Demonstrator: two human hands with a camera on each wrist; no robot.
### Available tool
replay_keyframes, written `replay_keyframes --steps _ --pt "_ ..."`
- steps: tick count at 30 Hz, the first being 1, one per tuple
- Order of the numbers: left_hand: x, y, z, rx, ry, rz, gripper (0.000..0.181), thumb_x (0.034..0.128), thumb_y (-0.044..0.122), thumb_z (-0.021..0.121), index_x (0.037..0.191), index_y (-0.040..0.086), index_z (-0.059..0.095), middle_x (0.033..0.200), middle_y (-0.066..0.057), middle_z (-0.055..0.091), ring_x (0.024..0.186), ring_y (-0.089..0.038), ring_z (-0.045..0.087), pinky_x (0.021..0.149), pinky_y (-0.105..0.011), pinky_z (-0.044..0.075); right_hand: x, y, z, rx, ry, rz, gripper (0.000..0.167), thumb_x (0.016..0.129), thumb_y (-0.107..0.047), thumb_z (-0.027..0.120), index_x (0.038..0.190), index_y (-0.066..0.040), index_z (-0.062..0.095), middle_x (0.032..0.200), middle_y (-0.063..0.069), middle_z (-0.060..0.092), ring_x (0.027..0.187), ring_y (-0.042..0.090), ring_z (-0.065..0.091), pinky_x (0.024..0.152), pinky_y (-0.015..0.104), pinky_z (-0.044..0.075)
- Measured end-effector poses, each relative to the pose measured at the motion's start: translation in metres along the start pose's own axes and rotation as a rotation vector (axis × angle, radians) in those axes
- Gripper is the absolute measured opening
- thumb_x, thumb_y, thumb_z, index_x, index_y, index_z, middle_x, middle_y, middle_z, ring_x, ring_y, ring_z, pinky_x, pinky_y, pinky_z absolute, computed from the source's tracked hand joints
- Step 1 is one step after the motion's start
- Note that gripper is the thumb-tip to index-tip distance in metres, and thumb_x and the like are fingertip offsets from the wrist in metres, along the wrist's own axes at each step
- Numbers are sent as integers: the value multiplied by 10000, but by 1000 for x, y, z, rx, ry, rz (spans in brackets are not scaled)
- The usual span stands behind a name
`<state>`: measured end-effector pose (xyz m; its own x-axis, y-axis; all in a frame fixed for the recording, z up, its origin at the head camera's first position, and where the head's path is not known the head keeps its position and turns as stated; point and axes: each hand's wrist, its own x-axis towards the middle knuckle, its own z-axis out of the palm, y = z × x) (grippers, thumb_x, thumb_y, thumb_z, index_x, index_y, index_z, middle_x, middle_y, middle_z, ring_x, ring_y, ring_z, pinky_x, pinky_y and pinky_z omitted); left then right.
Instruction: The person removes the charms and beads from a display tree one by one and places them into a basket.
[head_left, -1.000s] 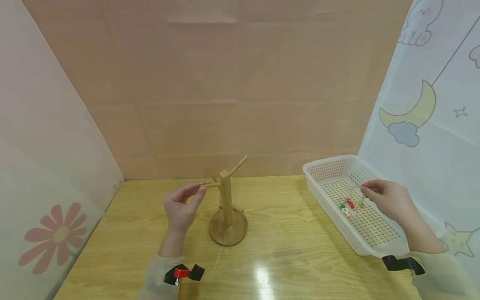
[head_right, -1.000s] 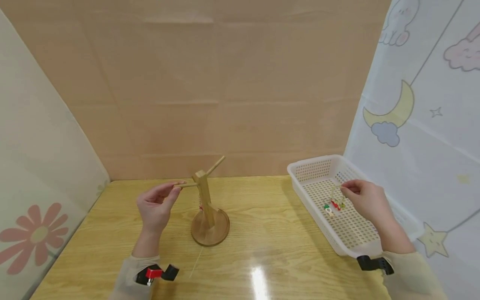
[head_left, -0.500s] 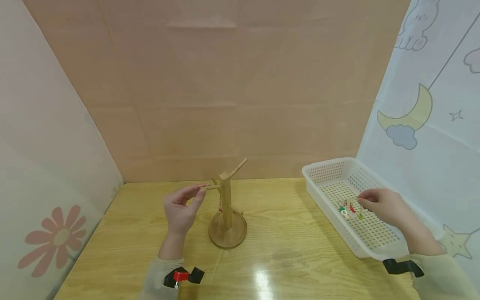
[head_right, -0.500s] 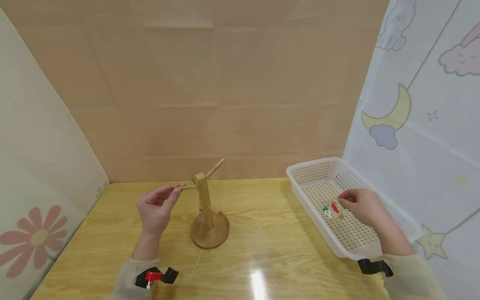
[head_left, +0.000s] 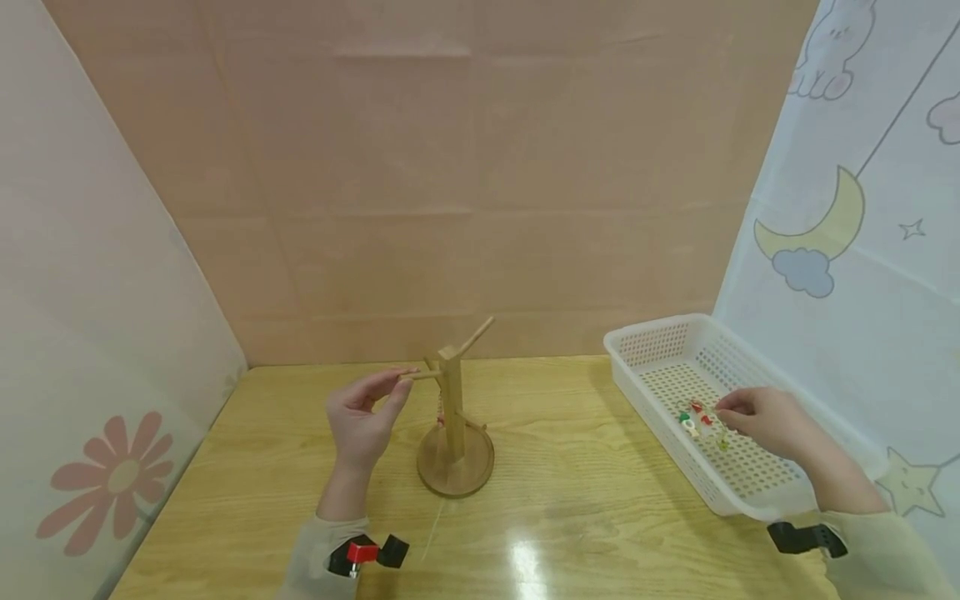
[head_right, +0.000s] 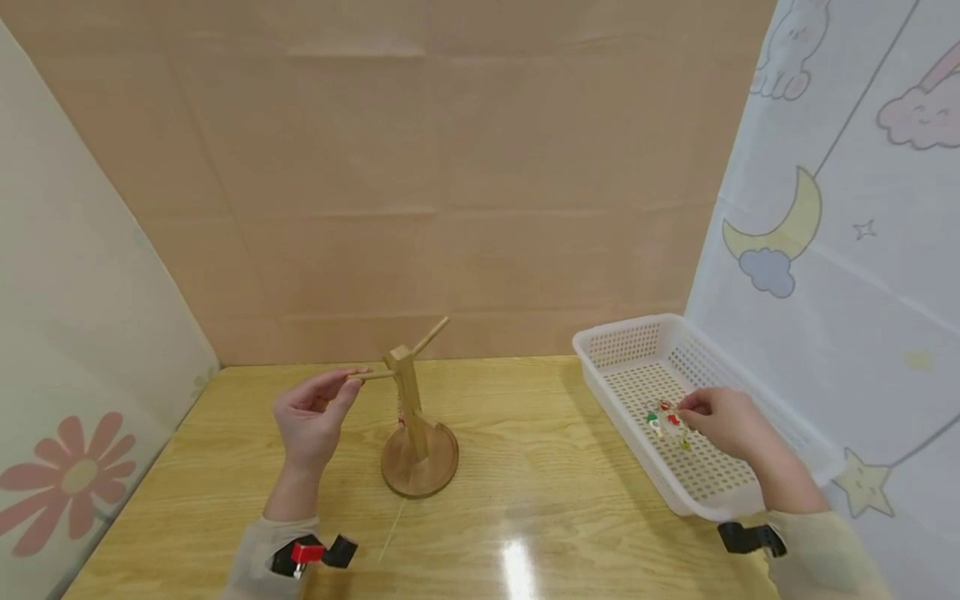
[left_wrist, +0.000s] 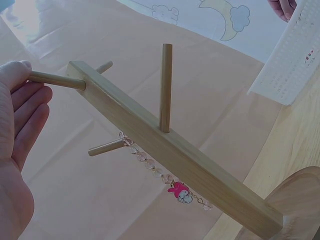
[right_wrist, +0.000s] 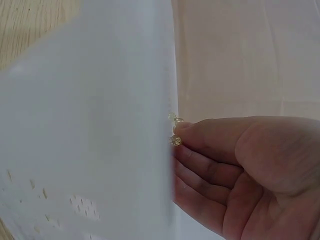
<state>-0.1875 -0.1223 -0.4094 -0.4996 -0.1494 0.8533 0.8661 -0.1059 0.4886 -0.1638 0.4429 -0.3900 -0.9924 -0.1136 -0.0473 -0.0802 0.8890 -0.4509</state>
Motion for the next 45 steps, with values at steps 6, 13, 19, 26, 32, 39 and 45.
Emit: replay_keyframes --steps 6,13,19,26,32,39,45 --pt "0 0 0 -10 0 7 75 874 -179 761 948 -179 750 991 -80 814 870 -107 789 767 -215 617 -3 2 0 2 -19 10 282 1087 -157 634 1191 94 710 1008 134 762 842 223 678 655 378 550" --pt "0 -1 1 -3 2 9 77 878 -163 771 955 -160 763 985 -87 815 867 -108 790 771 -219 618 -4 3 2 -4 -29 18 265 1082 -166 644 1169 72 724 962 80 756 802 196 648 615 358 522" --pt "1 0 1 -3 1 3 78 880 -169 765 957 -169 756 996 -69 815 872 -105 789 776 -216 617 -3 5 4 0 -32 10 251 1073 -155 656 1157 69 730 950 71 764 804 220 668 604 341 523" --pt "1 -1 0 -7 -6 14 72 894 -158 765 964 -170 755 1008 -69 815 883 -110 790 784 -218 617 -2 7 5 -23 -22 -10 224 1050 -143 686 1130 57 748 962 86 770 817 225 691 636 365 545" --pt "1 -1 0 -9 -11 17 75 899 -151 765 969 -175 753 1013 -70 815 893 -111 791 790 -222 617 -3 7 7 -41 -39 -42 187 1027 -132 723 1106 32 764 987 80 766 858 205 692 704 394 578" --pt "1 0 0 -11 -12 14 78 902 -141 772 964 -183 748 1013 -67 815 890 -107 789 781 -218 617 -4 10 7 -59 -57 -55 171 1018 -118 737 1096 32 765 983 49 761 862 190 689 700 346 573" --pt "1 0 0 -8 -13 11 77 901 -149 767 970 -178 751 1016 -65 815 895 -109 790 786 -221 618 -4 15 8 -62 -70 -42 173 1019 -102 732 1082 57 759 974 75 760 862 218 696 711 390 587"
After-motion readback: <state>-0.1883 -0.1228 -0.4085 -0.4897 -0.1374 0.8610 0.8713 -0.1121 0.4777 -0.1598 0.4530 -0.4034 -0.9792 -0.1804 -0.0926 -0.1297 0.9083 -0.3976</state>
